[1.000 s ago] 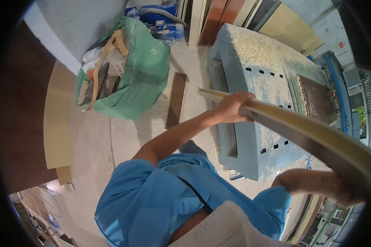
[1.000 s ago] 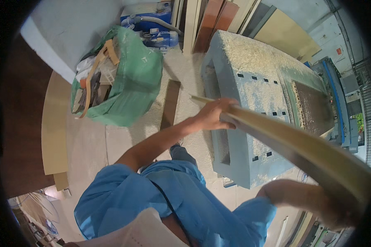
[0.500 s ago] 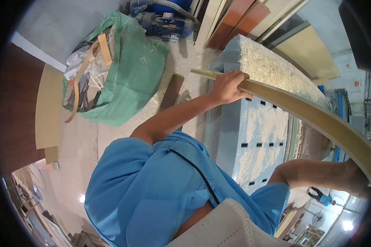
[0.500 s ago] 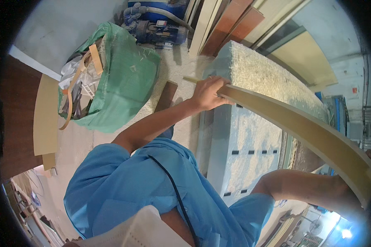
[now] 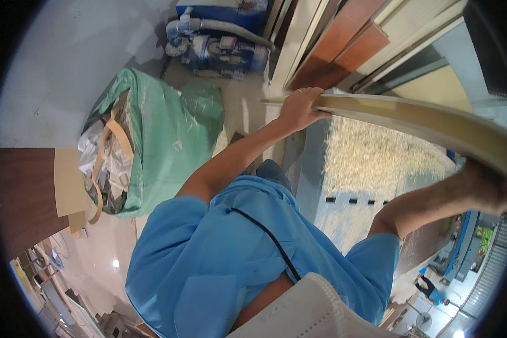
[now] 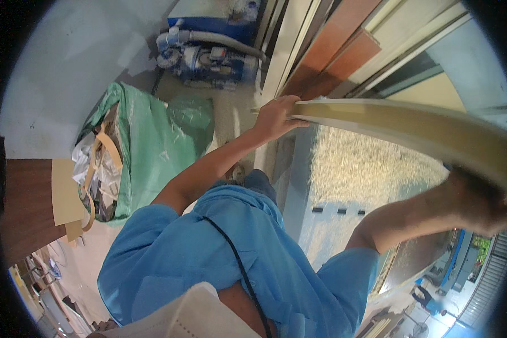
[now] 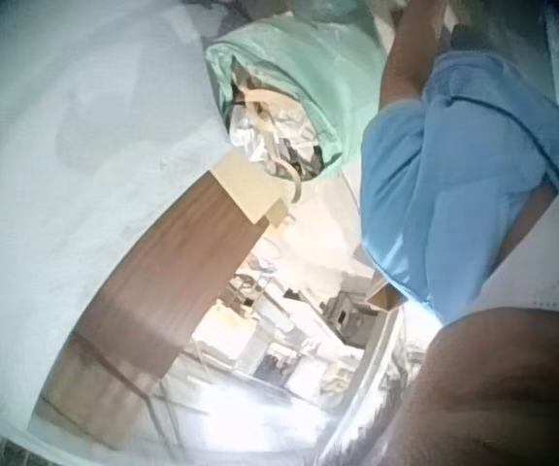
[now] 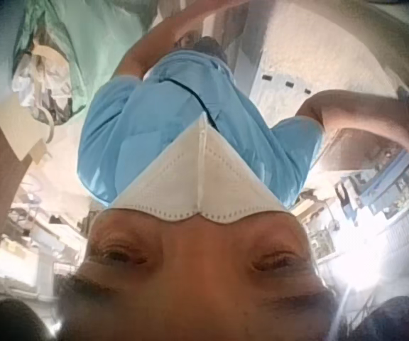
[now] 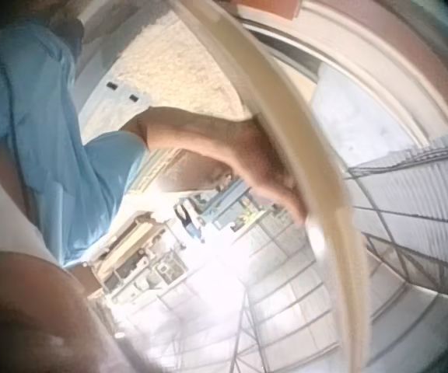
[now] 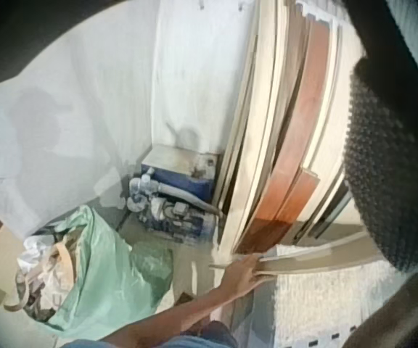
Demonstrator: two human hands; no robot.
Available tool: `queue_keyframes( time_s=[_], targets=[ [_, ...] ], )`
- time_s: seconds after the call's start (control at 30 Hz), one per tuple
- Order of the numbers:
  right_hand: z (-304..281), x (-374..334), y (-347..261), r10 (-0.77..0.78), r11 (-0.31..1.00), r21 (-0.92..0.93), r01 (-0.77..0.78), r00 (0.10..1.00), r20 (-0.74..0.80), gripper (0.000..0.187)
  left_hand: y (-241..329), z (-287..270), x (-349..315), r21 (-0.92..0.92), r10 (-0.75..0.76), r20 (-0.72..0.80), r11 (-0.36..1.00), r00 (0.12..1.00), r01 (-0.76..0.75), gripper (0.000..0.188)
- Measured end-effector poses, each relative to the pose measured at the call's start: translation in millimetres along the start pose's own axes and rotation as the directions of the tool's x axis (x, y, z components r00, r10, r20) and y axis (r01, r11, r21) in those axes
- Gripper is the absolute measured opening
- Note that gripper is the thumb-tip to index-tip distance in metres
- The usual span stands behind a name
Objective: The person uses a blue air hose to blow dust and debris off a large machine and a wooden panel. They move the panel to different locations, wipe it with a cloth, and handle a small paper label.
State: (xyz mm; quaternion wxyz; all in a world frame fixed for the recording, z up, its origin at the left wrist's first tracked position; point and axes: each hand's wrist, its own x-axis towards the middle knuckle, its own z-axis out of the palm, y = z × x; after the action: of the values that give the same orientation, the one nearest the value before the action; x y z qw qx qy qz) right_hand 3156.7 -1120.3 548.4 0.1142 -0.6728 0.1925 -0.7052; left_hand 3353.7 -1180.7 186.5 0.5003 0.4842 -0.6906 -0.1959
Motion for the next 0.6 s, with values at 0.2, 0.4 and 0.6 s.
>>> queue_keyframes(
  time_s=[0.2, 0.4, 0.6],
  targets=[
    [61, 18, 187, 0.187, 0.971, 0.172, -0.165, 0.975, -0.117, 0.072, -34, -31, 113, -0.065, -0.023, -0.009, 0.998, 1.0, 0.022, 0.069],
    [136, 23, 336, 0.328, 0.908, 0.297, -0.294, 0.942, -0.071, 0.051, -113, -25, 205, 0.128, -0.147, 0.026, 0.982, 0.989, 0.143, 0.061],
    [206, 83, 455, 0.291, 0.865, 0.394, -0.309, 0.951, 0.106, 0.045, -191, -24, 307, -0.168, -0.243, 0.017, 0.955, 0.97, 0.242, 0.058]
  ],
)
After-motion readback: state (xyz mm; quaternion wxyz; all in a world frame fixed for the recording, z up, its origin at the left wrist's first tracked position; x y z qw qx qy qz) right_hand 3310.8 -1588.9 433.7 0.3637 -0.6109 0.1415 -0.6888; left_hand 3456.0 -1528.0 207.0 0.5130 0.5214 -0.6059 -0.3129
